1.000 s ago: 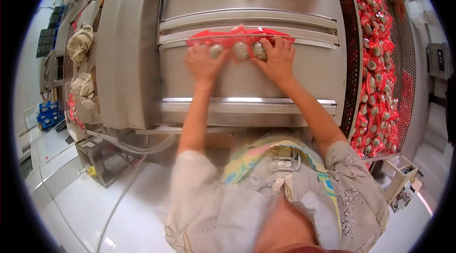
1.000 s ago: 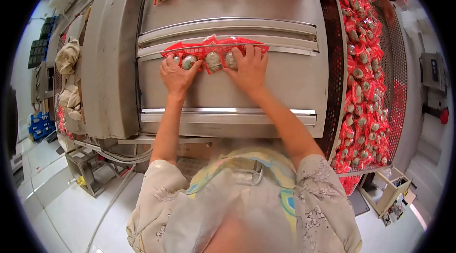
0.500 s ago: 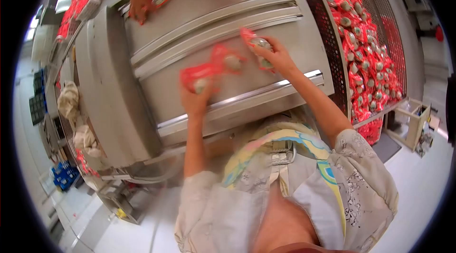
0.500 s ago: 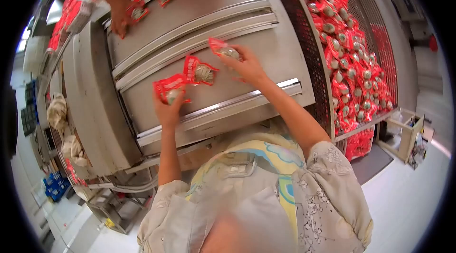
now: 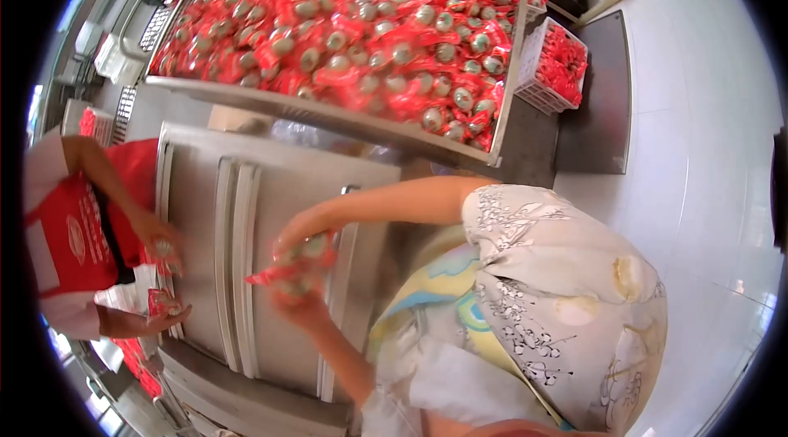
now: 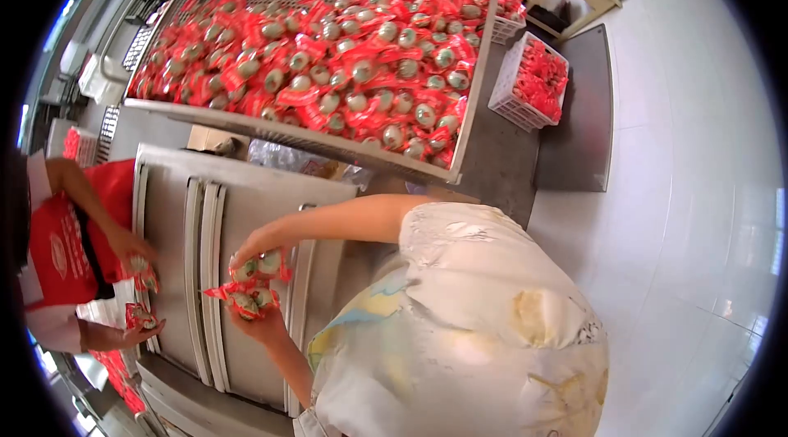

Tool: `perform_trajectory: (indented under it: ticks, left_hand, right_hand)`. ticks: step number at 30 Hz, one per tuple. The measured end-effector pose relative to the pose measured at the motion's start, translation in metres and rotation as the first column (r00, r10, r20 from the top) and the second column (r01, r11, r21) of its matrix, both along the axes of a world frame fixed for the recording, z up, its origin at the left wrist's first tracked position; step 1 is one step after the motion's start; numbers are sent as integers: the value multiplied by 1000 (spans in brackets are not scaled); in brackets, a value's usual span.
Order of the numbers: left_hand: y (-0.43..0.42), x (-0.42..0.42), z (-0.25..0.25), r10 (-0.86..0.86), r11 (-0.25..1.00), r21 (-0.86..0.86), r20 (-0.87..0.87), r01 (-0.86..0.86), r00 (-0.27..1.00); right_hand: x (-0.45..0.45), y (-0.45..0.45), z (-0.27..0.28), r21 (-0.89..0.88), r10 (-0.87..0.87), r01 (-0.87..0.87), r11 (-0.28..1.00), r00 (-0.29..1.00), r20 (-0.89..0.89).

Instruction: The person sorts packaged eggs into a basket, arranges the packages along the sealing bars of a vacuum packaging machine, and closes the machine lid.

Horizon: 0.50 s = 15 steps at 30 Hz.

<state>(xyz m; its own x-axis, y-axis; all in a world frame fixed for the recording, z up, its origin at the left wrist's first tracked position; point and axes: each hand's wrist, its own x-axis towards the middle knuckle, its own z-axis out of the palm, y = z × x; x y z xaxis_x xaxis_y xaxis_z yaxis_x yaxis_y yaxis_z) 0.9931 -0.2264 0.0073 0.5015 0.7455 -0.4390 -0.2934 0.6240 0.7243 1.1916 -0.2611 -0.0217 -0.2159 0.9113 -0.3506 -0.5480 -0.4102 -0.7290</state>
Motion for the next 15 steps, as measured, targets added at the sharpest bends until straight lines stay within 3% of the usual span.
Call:
perform_trajectory:
  ticks: [4, 6, 7, 8, 10, 12, 15]
  left_hand:
    - [-23, 113, -8, -95, 994, -53, 82, 100, 992]
    - [-49, 185, 2, -304, 944, 141, 16, 299, 953]
    - [-54, 215, -13, -458, 866, 255, 59, 431, 887]
    - [-59, 246, -29, -603, 758, 371, 82, 537, 794]
    - [-115, 314, -17, -481, 834, 196, -204, 516, 853]
    - [-163, 369, -14, -586, 695, 301, -288, 652, 757]
    - [-220, 430, -11, -687, 567, 391, -261, 725, 678]
  right_hand:
    - [121, -85, 35, 63, -241, 239, 969, 970, 27]
    - [185, -139, 38, 116, -493, 496, 860, 868, -54]
    - [221, -168, 33, 174, -594, 576, 798, 801, 71]
    - [261, -199, 24, 262, -684, 632, 729, 678, 268]
    - [340, -257, 2, 421, -736, 663, 619, 302, 606]
    - [401, -305, -10, 469, -607, 663, 584, -28, 794]
    - [466, -358, -27, 449, -254, 654, 609, -375, 892]
